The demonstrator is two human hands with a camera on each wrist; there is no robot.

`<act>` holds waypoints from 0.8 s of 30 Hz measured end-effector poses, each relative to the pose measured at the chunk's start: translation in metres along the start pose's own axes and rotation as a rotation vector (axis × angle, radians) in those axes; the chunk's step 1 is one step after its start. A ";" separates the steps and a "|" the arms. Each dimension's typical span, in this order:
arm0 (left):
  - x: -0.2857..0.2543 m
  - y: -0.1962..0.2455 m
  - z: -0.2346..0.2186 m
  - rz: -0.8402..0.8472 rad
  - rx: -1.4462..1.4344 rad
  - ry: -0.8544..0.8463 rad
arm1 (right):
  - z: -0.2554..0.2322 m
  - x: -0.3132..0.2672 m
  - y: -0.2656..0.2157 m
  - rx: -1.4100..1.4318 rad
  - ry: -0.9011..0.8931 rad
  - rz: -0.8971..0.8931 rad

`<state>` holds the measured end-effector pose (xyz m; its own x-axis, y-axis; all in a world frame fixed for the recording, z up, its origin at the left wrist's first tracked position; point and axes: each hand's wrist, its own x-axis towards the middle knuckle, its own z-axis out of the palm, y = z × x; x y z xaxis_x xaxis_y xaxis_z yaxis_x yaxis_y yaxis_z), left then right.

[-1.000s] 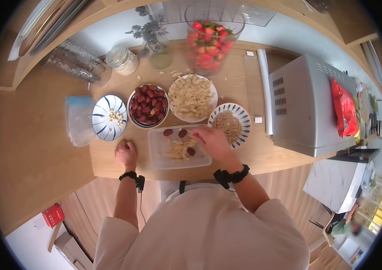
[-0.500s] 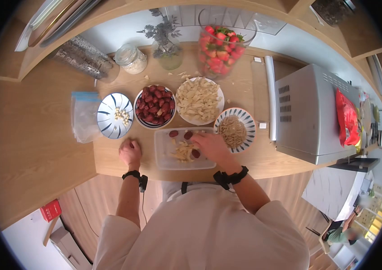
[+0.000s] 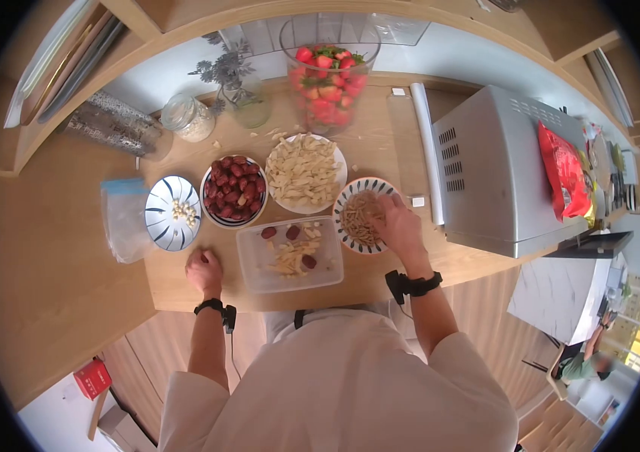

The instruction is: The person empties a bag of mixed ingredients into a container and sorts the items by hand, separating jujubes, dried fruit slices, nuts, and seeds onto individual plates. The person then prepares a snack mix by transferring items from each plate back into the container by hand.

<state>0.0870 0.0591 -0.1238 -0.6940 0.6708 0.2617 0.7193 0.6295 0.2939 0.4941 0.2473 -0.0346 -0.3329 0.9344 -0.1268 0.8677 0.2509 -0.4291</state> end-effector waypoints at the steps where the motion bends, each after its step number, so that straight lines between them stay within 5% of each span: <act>1: -0.001 0.000 0.000 -0.005 -0.009 -0.005 | 0.000 -0.003 0.005 -0.042 -0.049 0.042; 6: -0.001 -0.007 0.003 0.021 0.039 -0.034 | 0.007 -0.013 0.002 -0.161 -0.219 0.212; 24: -0.003 -0.011 0.008 0.000 0.073 0.011 | 0.040 -0.019 -0.002 -0.092 -0.122 -0.062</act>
<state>0.0814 0.0538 -0.1349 -0.6937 0.6671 0.2716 0.7197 0.6564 0.2261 0.4836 0.2189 -0.0671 -0.4239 0.8804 -0.2125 0.8725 0.3340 -0.3566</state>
